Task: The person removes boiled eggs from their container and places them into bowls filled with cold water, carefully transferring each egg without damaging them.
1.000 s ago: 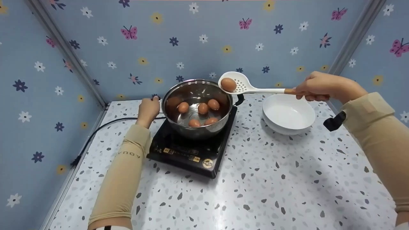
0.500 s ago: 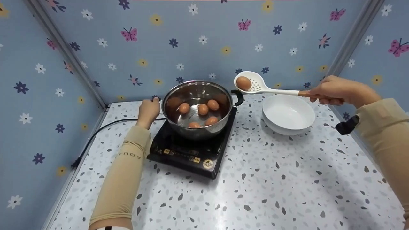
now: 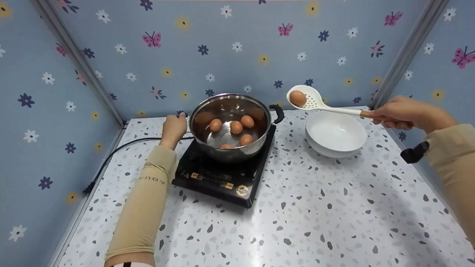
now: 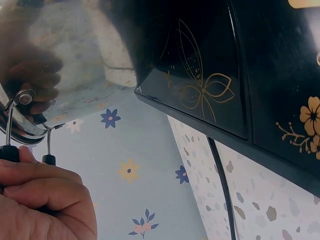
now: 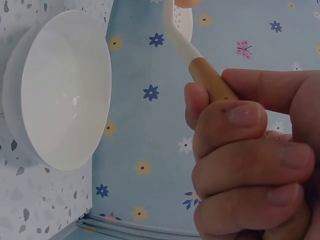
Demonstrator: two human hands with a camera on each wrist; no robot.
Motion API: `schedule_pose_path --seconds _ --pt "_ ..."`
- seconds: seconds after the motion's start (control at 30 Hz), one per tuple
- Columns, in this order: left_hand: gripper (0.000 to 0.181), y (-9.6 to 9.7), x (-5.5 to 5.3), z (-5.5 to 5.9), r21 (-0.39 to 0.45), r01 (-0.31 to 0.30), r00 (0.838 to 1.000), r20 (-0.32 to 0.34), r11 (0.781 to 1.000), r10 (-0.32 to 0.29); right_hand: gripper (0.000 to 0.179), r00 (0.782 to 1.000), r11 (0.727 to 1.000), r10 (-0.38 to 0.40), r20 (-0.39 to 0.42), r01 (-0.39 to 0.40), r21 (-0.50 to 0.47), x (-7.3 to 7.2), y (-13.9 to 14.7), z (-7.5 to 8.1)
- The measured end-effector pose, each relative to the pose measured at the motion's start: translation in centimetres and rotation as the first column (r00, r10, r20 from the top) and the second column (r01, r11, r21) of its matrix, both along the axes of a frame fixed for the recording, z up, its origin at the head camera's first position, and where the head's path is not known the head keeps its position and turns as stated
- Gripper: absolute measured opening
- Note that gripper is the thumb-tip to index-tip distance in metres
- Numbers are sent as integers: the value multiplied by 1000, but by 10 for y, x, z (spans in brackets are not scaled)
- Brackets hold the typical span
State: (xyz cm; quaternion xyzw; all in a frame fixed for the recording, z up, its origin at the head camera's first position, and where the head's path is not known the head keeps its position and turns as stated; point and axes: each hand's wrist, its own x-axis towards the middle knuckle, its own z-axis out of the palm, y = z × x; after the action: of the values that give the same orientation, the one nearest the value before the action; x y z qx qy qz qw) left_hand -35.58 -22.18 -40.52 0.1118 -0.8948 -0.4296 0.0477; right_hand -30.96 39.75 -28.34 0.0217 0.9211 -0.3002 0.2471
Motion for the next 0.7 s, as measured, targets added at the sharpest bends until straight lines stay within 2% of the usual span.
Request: schedule_pose_path --seconds 0.3,0.7 --pt "58 2 0 -1 1 -1 1000 10 1000 1 39 999 999 -35 -8 35 -1 7 15 -14" --pt "58 0 -1 -1 -11 -2 1000 -10 1000 2 39 998 998 -51 29 52 -23 13 39 -39"
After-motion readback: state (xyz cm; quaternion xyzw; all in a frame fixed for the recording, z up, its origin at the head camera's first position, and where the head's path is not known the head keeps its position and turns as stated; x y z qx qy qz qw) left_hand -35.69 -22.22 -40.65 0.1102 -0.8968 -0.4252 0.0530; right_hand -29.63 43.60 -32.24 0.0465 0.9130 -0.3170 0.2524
